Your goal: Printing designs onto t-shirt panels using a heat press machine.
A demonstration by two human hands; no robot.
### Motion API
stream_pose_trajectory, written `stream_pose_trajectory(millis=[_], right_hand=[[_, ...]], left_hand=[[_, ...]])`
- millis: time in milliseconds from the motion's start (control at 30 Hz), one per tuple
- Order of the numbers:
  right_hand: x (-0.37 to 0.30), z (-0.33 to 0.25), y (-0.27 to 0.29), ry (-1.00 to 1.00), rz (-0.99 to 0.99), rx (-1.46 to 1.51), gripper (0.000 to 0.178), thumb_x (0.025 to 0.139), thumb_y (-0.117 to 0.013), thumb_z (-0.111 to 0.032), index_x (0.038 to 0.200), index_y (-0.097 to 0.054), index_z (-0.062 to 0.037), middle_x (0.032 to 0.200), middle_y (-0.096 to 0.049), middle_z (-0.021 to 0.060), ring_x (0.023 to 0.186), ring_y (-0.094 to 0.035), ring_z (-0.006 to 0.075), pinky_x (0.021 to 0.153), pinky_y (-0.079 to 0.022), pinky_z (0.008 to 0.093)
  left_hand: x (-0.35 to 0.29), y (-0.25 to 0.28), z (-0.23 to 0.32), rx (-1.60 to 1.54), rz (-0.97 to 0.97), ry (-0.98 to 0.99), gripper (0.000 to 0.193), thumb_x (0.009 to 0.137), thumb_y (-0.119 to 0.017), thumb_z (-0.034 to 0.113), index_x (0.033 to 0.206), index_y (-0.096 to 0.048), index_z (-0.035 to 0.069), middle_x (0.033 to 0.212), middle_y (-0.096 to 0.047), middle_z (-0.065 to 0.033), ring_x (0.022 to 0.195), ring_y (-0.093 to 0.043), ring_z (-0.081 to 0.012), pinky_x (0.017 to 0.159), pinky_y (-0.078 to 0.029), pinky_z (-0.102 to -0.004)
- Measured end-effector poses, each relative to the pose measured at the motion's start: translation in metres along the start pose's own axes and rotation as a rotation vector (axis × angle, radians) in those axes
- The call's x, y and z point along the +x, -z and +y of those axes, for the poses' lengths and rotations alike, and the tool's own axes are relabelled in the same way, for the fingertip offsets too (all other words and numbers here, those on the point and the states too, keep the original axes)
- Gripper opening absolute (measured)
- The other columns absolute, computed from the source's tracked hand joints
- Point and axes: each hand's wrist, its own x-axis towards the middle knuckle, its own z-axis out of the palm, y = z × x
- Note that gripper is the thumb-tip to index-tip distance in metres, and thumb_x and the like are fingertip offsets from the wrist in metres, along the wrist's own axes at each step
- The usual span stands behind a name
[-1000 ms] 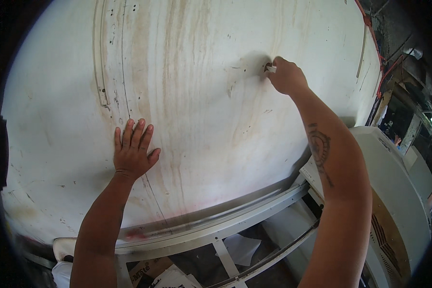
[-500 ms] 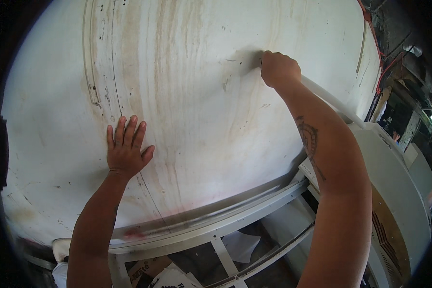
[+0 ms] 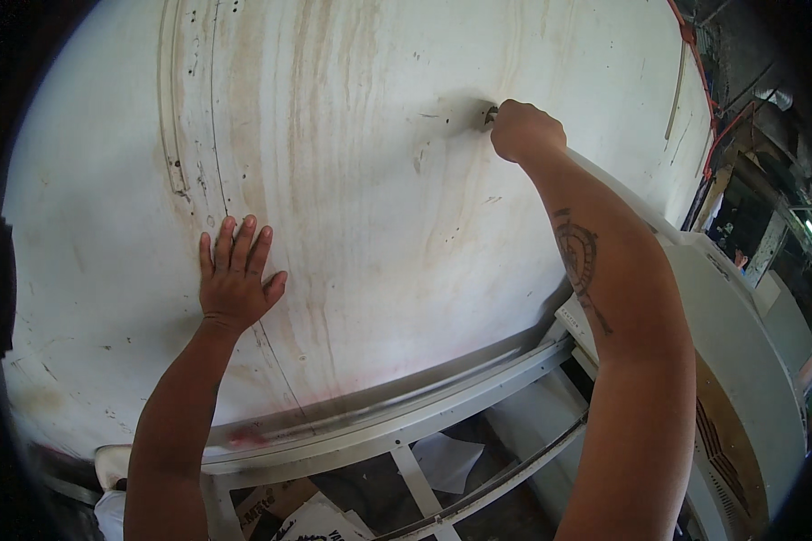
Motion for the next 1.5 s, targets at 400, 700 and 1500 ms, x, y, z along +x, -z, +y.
stream_pose_trajectory(millis=[400,700,1500], right_hand=[[0.021,0.025,-0.023,0.084,0.120,0.120,0.023,0.085,-0.049,-0.014,0.101,-0.064,-0.0053,0.105,-0.065,0.0138,0.096,-0.063,0.0283,0.080,-0.051,0.0385],[-0.001,-0.001,-0.007,0.135,0.142,-0.062,0.019,0.085,-0.050,-0.009,0.096,-0.064,-0.0032,0.101,-0.065,0.0140,0.092,-0.064,0.0297,0.075,-0.054,0.0383],[0.034,0.018,0.016,-0.105,-0.440,0.519,0.030,0.093,-0.043,-0.028,0.089,-0.060,-0.0046,0.076,-0.059,0.0067,0.059,-0.051,0.0162,0.055,-0.044,0.0336]], left_hand=[[0.002,-0.003,0.001,0.013,-0.018,0.000,0.071,0.077,-0.059,0.043,0.138,-0.035,0.016,0.147,-0.025,-0.0067,0.138,-0.019,-0.0296,0.109,-0.014,-0.0549],[0.001,0.000,0.002,-0.001,-0.017,0.007,0.070,0.077,-0.059,0.042,0.137,-0.037,0.016,0.147,-0.025,-0.0059,0.138,-0.018,-0.0283,0.109,-0.015,-0.0540],[-0.004,-0.006,-0.002,-0.001,-0.027,0.005,0.071,0.078,-0.056,0.045,0.140,-0.032,0.018,0.149,-0.021,-0.0039,0.139,-0.015,-0.0272,0.110,-0.013,-0.0536]])
